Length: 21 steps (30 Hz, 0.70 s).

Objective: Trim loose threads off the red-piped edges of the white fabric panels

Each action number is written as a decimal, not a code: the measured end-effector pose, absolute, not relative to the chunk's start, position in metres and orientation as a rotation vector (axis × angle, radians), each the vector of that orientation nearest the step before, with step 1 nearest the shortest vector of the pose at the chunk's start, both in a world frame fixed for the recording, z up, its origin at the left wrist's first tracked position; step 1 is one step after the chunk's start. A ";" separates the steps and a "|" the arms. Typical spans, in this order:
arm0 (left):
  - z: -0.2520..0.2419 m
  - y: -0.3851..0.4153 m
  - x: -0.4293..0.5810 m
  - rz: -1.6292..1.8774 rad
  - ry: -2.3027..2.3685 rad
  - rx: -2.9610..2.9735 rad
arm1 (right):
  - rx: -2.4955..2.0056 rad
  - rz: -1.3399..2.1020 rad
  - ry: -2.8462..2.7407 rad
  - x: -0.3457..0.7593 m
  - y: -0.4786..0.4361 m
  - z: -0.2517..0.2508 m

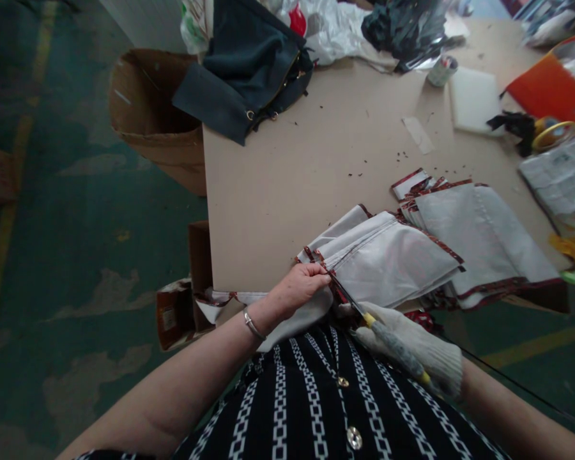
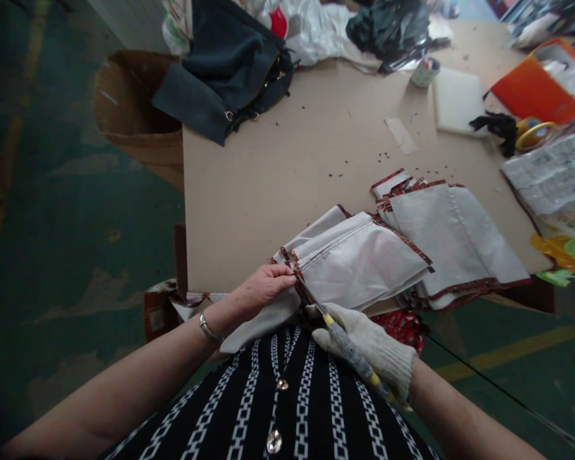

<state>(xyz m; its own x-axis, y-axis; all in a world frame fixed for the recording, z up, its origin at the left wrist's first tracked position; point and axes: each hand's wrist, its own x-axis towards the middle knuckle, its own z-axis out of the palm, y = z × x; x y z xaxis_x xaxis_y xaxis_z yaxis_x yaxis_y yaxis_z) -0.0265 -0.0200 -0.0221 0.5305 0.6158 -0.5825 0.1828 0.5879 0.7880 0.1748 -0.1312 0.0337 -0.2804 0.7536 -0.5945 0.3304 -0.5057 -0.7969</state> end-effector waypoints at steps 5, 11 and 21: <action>-0.022 -0.021 -0.026 0.311 0.994 0.923 | -1.733 1.802 -1.462 0.171 -0.126 0.021; -0.022 -0.022 -0.025 0.308 1.019 0.923 | -1.775 1.763 -1.505 0.167 -0.122 0.014; -0.020 -0.022 -0.026 0.324 0.965 0.923 | -1.657 1.782 -1.291 0.165 -0.131 0.010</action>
